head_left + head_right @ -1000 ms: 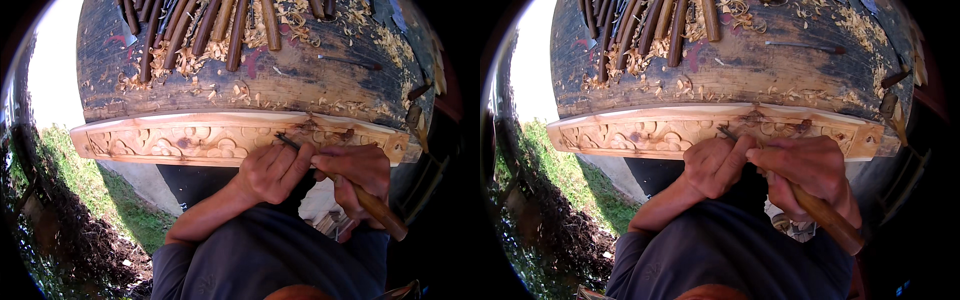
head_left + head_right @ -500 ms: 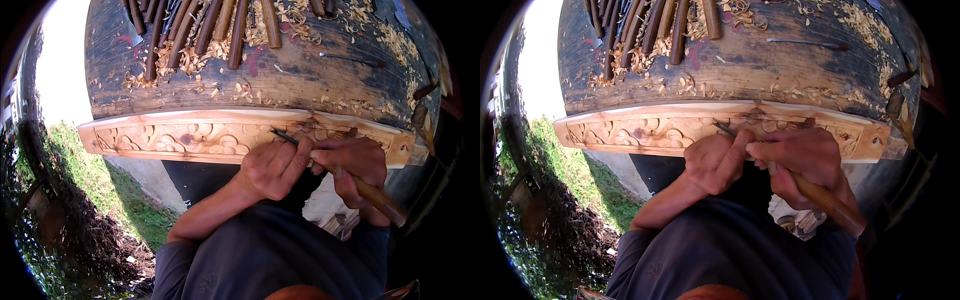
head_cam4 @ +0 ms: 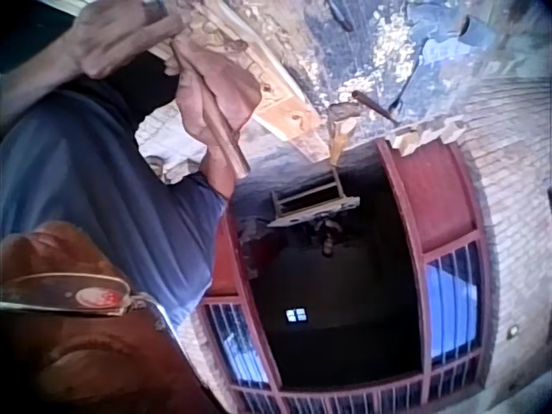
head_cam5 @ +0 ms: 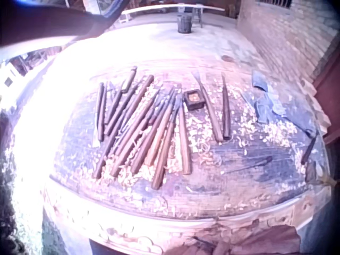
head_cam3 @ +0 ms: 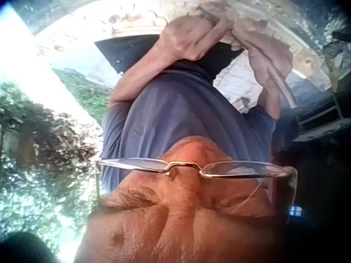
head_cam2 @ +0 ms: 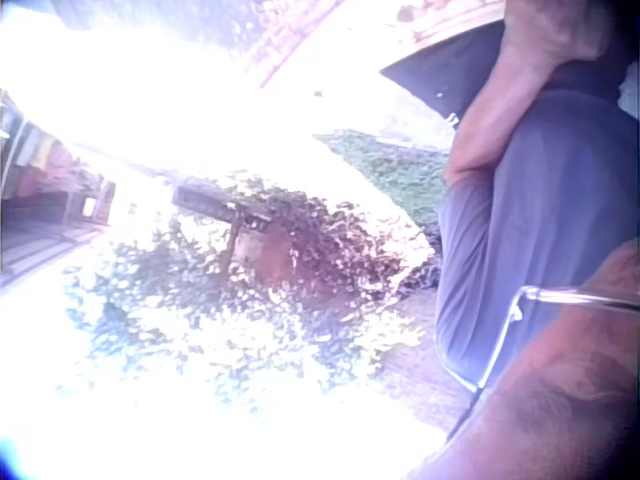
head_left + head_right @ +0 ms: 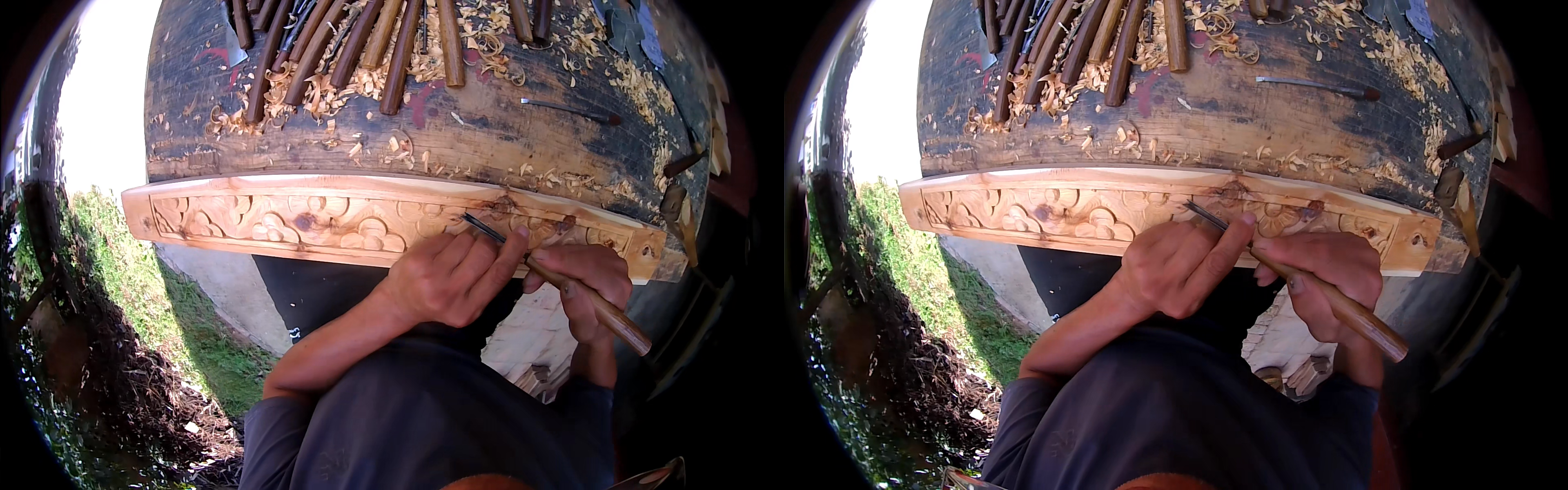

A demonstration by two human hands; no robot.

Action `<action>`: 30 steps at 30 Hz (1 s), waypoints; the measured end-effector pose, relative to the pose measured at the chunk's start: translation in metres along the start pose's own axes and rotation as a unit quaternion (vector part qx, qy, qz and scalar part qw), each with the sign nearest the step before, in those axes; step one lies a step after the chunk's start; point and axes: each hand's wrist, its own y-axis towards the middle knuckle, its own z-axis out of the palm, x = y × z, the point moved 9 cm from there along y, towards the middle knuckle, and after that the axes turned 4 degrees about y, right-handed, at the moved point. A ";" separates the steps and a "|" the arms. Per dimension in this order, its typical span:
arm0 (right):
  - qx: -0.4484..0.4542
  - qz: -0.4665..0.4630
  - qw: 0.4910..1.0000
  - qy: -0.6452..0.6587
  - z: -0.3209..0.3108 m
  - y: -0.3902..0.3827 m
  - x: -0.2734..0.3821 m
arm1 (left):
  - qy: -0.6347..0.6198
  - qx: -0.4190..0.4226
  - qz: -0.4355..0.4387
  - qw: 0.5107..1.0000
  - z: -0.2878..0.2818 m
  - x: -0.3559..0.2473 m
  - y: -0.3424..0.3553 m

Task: The person carves a decorative floral pattern into a wooden beam using a chisel and hammer.

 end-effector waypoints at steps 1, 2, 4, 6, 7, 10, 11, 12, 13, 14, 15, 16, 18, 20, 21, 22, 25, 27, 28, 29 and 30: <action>0.010 -0.009 1.000 -0.018 0.001 0.003 0.004 | -0.006 0.004 0.001 1.000 0.001 -0.001 0.000; 0.020 -0.019 0.999 -0.037 0.001 0.006 0.006 | -0.005 0.000 0.003 1.000 0.001 -0.001 -0.001; 0.046 -0.044 0.997 -0.054 0.002 0.012 0.012 | -0.003 -0.008 0.005 1.000 0.001 0.000 -0.002; 0.061 -0.052 0.994 -0.073 0.003 0.015 0.015 | -0.006 -0.013 0.000 1.000 0.000 0.000 -0.003; 0.063 -0.048 0.993 -0.083 0.004 0.017 0.015 | -0.007 -0.015 -0.003 1.000 0.000 0.000 -0.004; 0.085 -0.038 0.990 -0.102 0.005 0.021 0.016 | -0.011 -0.004 -0.007 1.000 0.000 0.001 -0.004; 0.096 -0.035 0.989 -0.106 0.005 0.023 0.016 | -0.006 -0.004 -0.007 1.000 0.000 0.001 -0.004; 0.098 -0.039 0.988 -0.109 0.004 0.026 0.019 | -0.002 -0.005 -0.007 1.000 0.000 0.001 -0.004; 0.101 -0.044 0.988 -0.113 0.005 0.028 0.021 | 0.002 -0.006 -0.007 1.000 0.000 0.001 -0.004; 0.103 -0.048 0.987 -0.117 0.005 0.031 0.023 | 0.000 -0.013 -0.011 1.000 0.000 0.001 -0.004; 0.101 -0.062 0.986 -0.116 0.006 0.034 0.025 | -0.002 -0.019 -0.015 1.000 0.000 0.002 -0.004; 0.099 -0.077 0.985 -0.115 0.007 0.036 0.026 | -0.003 -0.026 -0.019 0.999 0.000 0.002 -0.004; 0.103 -0.088 0.984 -0.117 0.008 0.040 0.029 | 0.000 -0.036 -0.021 0.999 0.001 0.002 -0.005; 0.114 -0.082 0.983 -0.122 0.009 0.044 0.031 | -0.003 -0.036 -0.028 0.999 0.001 0.004 -0.006; 0.116 -0.080 0.982 -0.124 0.010 0.046 0.032 | -0.008 -0.031 -0.032 0.999 0.000 0.004 -0.006; 0.119 -0.078 0.982 -0.127 0.010 0.048 0.033 | -0.012 -0.025 -0.036 0.999 0.000 0.005 -0.005; 0.134 -0.071 0.979 -0.135 0.012 0.053 0.035 | -0.014 -0.013 -0.043 0.999 0.000 0.006 -0.005; 0.147 -0.061 0.977 -0.141 0.013 0.058 0.037 | -0.012 -0.022 -0.046 0.999 0.000 0.007 -0.007; 0.154 -0.054 0.976 -0.144 0.015 0.063 0.040 | -0.009 -0.026 -0.048 0.998 -0.001 0.008 -0.008; 0.161 -0.047 0.975 -0.146 0.017 0.067 0.042 | -0.008 -0.027 -0.050 0.998 -0.002 0.009 -0.008; 0.165 -0.038 0.973 -0.158 0.017 0.069 0.046 | -0.015 -0.030 -0.048 0.998 -0.002 0.008 -0.006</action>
